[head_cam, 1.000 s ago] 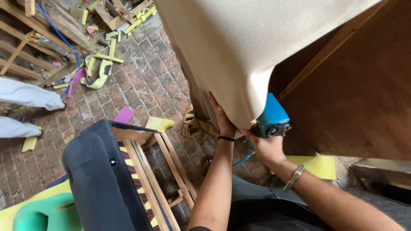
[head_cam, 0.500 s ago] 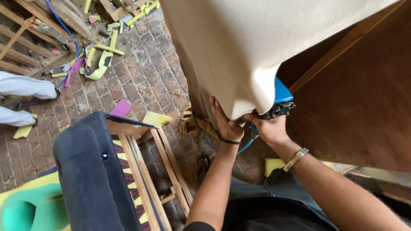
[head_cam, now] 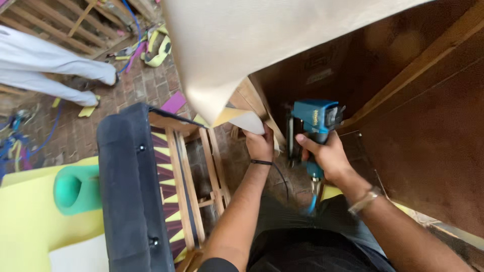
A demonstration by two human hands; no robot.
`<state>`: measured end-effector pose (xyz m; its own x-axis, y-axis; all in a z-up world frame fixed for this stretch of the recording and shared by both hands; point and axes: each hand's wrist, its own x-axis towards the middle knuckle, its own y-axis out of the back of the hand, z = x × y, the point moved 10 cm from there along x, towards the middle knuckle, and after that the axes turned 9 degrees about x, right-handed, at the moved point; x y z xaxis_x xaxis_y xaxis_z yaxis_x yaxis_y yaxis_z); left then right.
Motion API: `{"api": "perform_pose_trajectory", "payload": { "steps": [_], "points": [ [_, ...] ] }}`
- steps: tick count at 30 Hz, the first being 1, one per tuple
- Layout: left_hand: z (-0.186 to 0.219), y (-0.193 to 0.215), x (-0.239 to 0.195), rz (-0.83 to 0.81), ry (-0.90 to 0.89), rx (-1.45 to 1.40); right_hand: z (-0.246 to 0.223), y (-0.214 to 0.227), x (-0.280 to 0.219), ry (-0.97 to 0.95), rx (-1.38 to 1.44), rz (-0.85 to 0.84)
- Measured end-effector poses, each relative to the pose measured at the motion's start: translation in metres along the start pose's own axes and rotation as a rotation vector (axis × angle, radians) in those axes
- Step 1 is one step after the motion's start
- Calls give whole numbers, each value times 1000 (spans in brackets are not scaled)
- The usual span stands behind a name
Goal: The person uses a pneumatic staple gun to attach beige fabric to a wooden furniture frame. They smooth the fabric, staple edges, trim excess with scissors, and reposition the frame to continue securing the fabric.
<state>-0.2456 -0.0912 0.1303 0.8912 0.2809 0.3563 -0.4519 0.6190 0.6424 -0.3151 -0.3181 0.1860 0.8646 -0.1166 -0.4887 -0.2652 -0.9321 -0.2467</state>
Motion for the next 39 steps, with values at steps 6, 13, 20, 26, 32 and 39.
{"api": "perform_pose_trajectory", "payload": {
  "steps": [6,13,20,26,32,39],
  "points": [
    [-75,-28,-15,-200,335,-177,32,-52,-16,-434,655,-482],
    [-63,-16,-14,-184,109,104,49,-55,-8,-589,549,-481],
    [-26,-6,-21,-237,155,66,50,-36,-10,-522,407,-402],
    [-9,2,-10,-504,110,-165,-18,-7,-53,-7,230,-12],
    [58,64,70,-597,4,-1077,-95,-87,-104,547,-18,105],
    [164,103,134,-285,-258,-914,-107,-126,-101,651,-131,345]
  ]
}}
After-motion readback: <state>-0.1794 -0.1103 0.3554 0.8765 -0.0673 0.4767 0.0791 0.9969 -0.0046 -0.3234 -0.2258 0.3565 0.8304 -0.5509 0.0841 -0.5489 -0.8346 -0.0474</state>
